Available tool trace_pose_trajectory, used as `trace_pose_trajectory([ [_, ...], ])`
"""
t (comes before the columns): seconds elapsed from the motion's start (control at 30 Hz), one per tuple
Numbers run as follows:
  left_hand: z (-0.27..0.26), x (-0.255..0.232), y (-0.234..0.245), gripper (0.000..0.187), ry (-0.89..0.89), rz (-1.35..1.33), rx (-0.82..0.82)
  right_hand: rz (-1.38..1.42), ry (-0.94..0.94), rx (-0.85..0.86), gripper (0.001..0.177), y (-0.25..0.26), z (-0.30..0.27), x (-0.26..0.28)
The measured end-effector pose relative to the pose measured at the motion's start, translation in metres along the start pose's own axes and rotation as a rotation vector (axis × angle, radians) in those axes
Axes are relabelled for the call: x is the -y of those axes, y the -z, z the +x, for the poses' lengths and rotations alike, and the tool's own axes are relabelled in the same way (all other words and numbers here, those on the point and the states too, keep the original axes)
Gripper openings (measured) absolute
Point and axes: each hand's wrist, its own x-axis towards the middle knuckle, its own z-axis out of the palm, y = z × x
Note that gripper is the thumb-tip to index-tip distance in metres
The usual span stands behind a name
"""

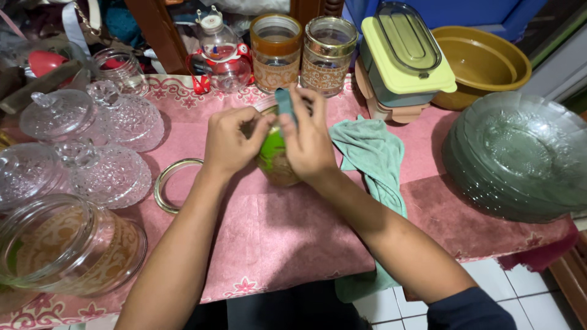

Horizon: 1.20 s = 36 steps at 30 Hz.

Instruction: The person wipes the exterior of glass jars and a small glass cup with a cloth.

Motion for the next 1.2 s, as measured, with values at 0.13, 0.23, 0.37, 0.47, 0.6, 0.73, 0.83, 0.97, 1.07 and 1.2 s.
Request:
trace_pose_trajectory([
  [0.13,0.002,0.005,-0.001,0.028,0.065,-0.065,-0.018,0.015,0.096,0.110,0.064,0.003,-0.002,0.011],
  [0.23,0.003,0.016,-0.006,0.034,0.159,-0.018,-0.103,-0.287,0.316,0.110,0.064,-0.003,-0.004,0.018],
  [0.37,0.004,0.027,-0.012,0.043,0.245,-0.034,-0.214,-0.419,0.430,0.123,0.061,-0.006,-0.008,0.021],
  [0.47,0.003,0.024,-0.014,0.045,0.231,-0.045,-0.250,-0.292,0.350,0.120,0.057,-0.005,-0.002,0.013],
  [0.6,0.000,0.018,-0.014,0.047,0.181,-0.141,-0.215,0.511,-0.334,0.270,0.053,-0.002,0.019,-0.017],
  [0.73,-0.005,0.024,-0.019,0.049,0.125,-0.377,-0.226,0.936,-0.727,0.341,0.051,0.007,0.032,-0.054],
  [0.83,-0.002,0.036,-0.022,0.052,0.137,-0.445,-0.345,1.382,-0.850,0.451,0.045,0.005,0.029,-0.069],
  [0.97,-0.001,0.045,-0.019,0.054,0.223,-0.539,-0.458,1.602,-0.947,0.370,0.049,-0.011,0.024,-0.068],
  [1.07,0.001,0.051,-0.014,0.053,0.252,-0.498,-0.559,1.449,-0.925,0.233,0.042,-0.023,0.017,-0.074],
  [1.2,0.007,0.056,0.003,0.056,0.215,-0.294,-0.685,1.083,-0.784,0.232,0.040,-0.021,0.015,-0.083],
])
